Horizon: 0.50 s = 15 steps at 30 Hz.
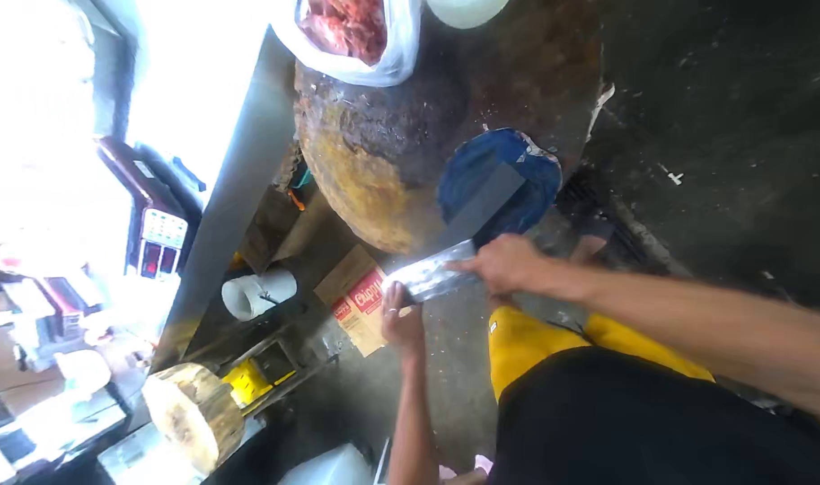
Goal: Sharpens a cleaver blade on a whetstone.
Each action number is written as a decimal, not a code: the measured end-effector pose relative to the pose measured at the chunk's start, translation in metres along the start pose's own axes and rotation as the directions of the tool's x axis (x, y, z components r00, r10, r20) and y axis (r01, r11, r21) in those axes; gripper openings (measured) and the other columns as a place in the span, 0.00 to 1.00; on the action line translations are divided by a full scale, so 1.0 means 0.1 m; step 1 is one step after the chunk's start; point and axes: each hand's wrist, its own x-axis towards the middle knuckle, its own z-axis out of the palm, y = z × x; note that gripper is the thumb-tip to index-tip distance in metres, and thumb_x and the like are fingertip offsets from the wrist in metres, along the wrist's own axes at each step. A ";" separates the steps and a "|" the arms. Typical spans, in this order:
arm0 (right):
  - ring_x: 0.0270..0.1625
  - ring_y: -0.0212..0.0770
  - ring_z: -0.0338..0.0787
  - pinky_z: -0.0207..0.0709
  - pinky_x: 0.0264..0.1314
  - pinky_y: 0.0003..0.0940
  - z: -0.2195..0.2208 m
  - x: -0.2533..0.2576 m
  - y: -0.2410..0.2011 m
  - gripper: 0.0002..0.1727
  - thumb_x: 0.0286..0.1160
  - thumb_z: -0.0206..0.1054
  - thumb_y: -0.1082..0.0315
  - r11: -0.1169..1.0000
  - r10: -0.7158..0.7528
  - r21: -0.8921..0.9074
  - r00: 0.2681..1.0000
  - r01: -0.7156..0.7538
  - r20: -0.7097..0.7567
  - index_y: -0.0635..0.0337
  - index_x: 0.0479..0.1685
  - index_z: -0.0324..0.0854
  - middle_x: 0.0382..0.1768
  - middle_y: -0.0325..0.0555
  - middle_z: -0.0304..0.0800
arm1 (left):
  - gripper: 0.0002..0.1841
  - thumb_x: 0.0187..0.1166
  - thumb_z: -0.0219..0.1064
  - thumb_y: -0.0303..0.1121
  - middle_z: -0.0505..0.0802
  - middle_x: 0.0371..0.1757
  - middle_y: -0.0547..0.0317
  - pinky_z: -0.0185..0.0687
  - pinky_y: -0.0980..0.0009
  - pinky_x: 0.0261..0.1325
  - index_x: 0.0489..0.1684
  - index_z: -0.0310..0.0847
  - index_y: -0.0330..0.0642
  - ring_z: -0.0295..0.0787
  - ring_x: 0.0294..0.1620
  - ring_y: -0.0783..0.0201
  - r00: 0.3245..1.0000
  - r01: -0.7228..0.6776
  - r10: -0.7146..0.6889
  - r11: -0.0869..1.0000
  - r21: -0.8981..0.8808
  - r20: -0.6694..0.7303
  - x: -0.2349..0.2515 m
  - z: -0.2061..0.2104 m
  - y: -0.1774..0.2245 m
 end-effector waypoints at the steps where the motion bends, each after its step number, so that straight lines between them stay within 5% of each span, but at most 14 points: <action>1: 0.43 0.59 0.91 0.80 0.45 0.63 0.04 0.11 -0.13 0.53 0.59 0.76 0.67 0.998 -0.059 0.018 0.998 0.059 0.028 0.12 0.88 0.60 0.38 0.51 0.93 | 0.28 0.55 0.86 0.31 0.92 0.67 0.43 0.80 0.52 0.78 0.59 0.91 0.34 0.87 0.73 0.49 0.998 0.064 -0.064 0.997 0.053 -0.004 -0.01 -0.11 -0.07; 5: 0.43 0.64 0.92 0.80 0.41 0.69 -0.18 -0.61 0.64 0.48 0.67 0.74 0.60 0.994 0.099 0.061 0.992 -0.094 -0.082 0.07 0.88 0.58 0.42 0.54 0.95 | 0.26 0.54 0.86 0.33 0.92 0.66 0.43 0.77 0.51 0.80 0.55 0.92 0.34 0.87 0.73 0.47 0.993 -0.117 0.117 0.988 -0.100 -0.006 0.21 0.50 0.82; 8: 0.40 0.64 0.92 0.79 0.35 0.68 -0.46 -1.52 1.51 0.51 0.68 0.76 0.56 0.942 0.313 -0.057 0.926 -0.331 -0.213 0.01 0.88 0.51 0.43 0.54 0.94 | 0.27 0.59 0.85 0.34 0.89 0.74 0.55 0.68 0.54 0.87 0.63 0.90 0.44 0.79 0.81 0.55 0.947 -0.291 0.314 0.931 -0.221 0.074 0.43 1.12 1.91; 10: 0.40 0.68 0.92 0.78 0.33 0.69 -0.68 -1.81 1.73 0.49 0.71 0.74 0.59 0.903 0.368 -0.127 0.890 -0.411 -0.268 0.06 0.89 0.53 0.43 0.59 0.94 | 0.30 0.63 0.83 0.33 0.84 0.80 0.59 0.61 0.54 0.91 0.71 0.85 0.45 0.71 0.87 0.57 0.907 -0.343 0.392 0.900 -0.268 0.154 0.53 1.30 2.27; 12: 0.43 0.68 0.91 0.78 0.38 0.70 -0.71 -1.64 1.46 0.48 0.72 0.75 0.59 0.893 0.400 -0.134 0.894 -0.430 -0.199 0.07 0.90 0.54 0.45 0.61 0.94 | 0.30 0.67 0.82 0.38 0.82 0.82 0.64 0.63 0.56 0.90 0.74 0.84 0.51 0.70 0.88 0.60 0.908 -0.331 0.377 0.913 -0.238 0.183 0.50 1.18 2.01; 15: 0.38 0.63 0.91 0.78 0.36 0.68 -0.32 -0.71 0.65 0.50 0.63 0.73 0.58 0.967 0.250 -0.034 0.968 -0.251 -0.032 0.03 0.87 0.55 0.38 0.54 0.94 | 0.27 0.61 0.85 0.36 0.89 0.74 0.60 0.77 0.53 0.83 0.65 0.90 0.49 0.82 0.79 0.58 0.971 -0.215 0.228 0.965 -0.151 0.074 0.26 0.54 0.73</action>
